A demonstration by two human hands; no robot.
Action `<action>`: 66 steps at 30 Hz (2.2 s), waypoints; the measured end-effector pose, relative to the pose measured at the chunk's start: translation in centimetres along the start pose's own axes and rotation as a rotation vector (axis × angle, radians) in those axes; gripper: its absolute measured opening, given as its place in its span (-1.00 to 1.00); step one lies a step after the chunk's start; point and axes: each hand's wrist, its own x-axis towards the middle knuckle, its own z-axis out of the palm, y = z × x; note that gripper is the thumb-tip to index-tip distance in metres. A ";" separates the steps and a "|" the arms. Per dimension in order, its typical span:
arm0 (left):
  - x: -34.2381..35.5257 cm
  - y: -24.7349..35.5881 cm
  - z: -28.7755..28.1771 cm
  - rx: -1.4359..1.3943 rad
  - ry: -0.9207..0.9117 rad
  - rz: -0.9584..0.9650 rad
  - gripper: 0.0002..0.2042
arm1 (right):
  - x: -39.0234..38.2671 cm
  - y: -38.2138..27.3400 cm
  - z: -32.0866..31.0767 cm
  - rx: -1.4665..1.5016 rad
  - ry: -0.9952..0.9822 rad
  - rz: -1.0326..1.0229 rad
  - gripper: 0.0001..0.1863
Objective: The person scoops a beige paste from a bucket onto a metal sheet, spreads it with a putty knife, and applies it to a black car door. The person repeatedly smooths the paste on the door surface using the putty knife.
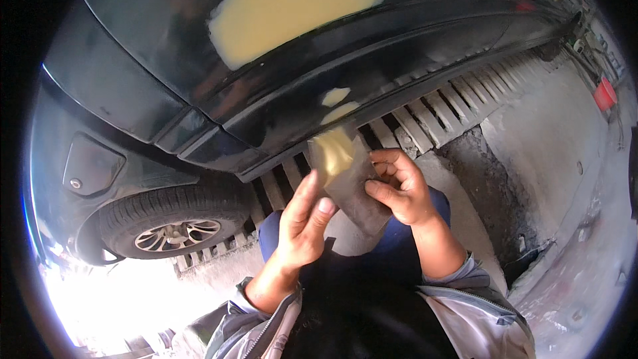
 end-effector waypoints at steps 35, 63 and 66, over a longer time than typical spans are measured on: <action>0.5 -2.4 -1.2 -0.332 0.305 -0.411 -0.63 | 0.0 -0.8 1.7 -1.331 0.048 -0.599 -0.73; -9.3 -13.3 -12.1 -0.312 0.412 -0.819 -0.59 | 4.3 17.2 -2.6 0.283 0.716 -0.139 -0.52; -9.6 -13.6 -12.4 -0.289 0.394 -0.825 -0.61 | 3.8 17.9 -3.5 0.270 0.714 -0.110 -0.53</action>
